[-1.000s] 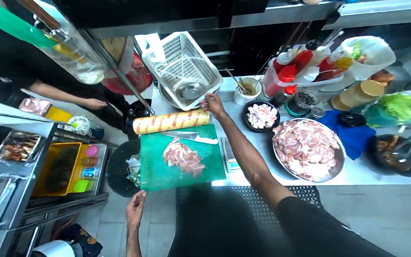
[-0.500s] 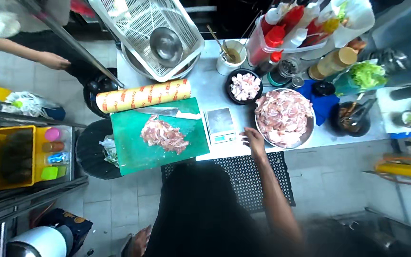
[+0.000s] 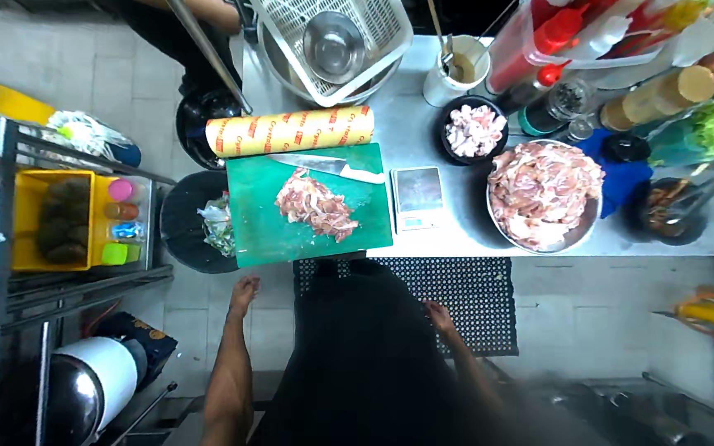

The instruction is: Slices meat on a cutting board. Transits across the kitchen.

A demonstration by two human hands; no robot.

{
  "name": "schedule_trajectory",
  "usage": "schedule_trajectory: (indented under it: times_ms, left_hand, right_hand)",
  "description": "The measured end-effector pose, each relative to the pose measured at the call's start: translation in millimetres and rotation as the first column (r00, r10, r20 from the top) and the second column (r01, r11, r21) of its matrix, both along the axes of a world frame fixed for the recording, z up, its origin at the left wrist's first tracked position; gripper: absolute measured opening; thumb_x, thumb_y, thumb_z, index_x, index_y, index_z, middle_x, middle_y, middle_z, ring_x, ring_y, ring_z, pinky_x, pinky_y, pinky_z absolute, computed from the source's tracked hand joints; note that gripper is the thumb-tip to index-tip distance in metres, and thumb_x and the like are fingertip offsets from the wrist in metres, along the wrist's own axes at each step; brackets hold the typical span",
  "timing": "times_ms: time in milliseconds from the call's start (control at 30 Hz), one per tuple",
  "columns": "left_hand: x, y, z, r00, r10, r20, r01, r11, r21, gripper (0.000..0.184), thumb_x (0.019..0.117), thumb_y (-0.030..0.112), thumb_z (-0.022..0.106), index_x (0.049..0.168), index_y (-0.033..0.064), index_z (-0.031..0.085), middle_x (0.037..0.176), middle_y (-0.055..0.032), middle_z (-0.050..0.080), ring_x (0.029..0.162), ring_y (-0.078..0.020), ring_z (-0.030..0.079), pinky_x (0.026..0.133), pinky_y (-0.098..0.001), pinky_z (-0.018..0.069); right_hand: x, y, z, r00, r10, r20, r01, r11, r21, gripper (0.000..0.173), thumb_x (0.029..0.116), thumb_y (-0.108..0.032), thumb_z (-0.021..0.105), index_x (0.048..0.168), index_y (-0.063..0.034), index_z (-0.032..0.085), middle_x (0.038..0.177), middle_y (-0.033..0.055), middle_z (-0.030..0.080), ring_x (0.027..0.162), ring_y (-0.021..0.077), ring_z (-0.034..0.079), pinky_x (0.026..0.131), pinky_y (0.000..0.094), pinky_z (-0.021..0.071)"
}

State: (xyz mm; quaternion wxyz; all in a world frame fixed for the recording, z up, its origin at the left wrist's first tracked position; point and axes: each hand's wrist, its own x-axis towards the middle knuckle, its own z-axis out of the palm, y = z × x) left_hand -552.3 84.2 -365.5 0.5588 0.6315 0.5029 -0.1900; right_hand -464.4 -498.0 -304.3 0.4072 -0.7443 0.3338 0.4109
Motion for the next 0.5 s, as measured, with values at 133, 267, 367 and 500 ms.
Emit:
schedule_trajectory:
  times_ms: [133, 267, 367, 500]
  left_hand:
    - [20.1, 8.1, -14.9, 1.0, -0.022, -0.019, 0.022, 1.0, 0.002, 0.031, 0.1075, 0.016, 0.05, 0.134, 0.0023, 0.059, 0.123, -0.0188, 0.067, 0.105, -0.027, 0.068, 0.086, -0.0455, 0.0559]
    - [18.2, -12.1, -39.5, 0.991, -0.109, -0.077, 0.105, 0.993, -0.053, 0.032, 0.1076, 0.017, 0.051, 0.135, 0.0018, 0.058, 0.122, -0.0193, 0.068, 0.104, -0.0276, 0.068, 0.085, -0.0458, 0.0563]
    - [12.4, -40.2, -47.7, 0.962, -0.206, -0.176, 0.183, 0.973, -0.137, 0.035, 0.1076, 0.019, 0.051, 0.137, 0.0014, 0.056, 0.126, -0.0208, 0.065, 0.109, -0.0306, 0.066, 0.089, -0.0489, 0.0545]
    - [16.8, -82.5, -38.9, 0.944, -0.249, -0.217, 0.217, 0.963, -0.162, 0.037, 0.1077, 0.022, 0.05, 0.138, 0.002, 0.056, 0.128, -0.021, 0.065, 0.111, -0.0312, 0.066, 0.091, -0.0497, 0.0542]
  right_hand:
    - [-50.8, -6.5, 14.4, 0.988, -0.097, -0.123, 0.089, 0.994, -0.07, 0.041, 0.1122, -0.032, 0.041, 0.135, -0.0023, 0.058, 0.105, 0.0148, 0.072, 0.076, 0.0174, 0.067, 0.068, 0.0361, 0.0553]
    - [-96.3, -3.8, 36.2, 0.967, -0.241, -0.085, 0.229, 0.965, -0.128, 0.04, 0.1113, -0.03, 0.045, 0.135, -0.001, 0.059, 0.109, 0.0182, 0.07, 0.084, 0.0215, 0.069, 0.075, 0.0405, 0.0566]
    - [-132.7, -5.6, 40.7, 0.971, -0.235, -0.035, 0.229, 0.965, -0.124, 0.036, 0.1107, -0.022, 0.046, 0.131, 0.0038, 0.061, 0.117, 0.0236, 0.067, 0.101, 0.0277, 0.067, 0.09, 0.0459, 0.0537]
    - [-182.8, -16.8, 18.5, 0.978, -0.21, -0.001, 0.21, 0.975, -0.067, 0.031, 0.1082, -0.015, 0.05, 0.126, 0.0042, 0.066, 0.121, 0.0243, 0.068, 0.114, 0.0296, 0.066, 0.103, 0.0469, 0.0496]
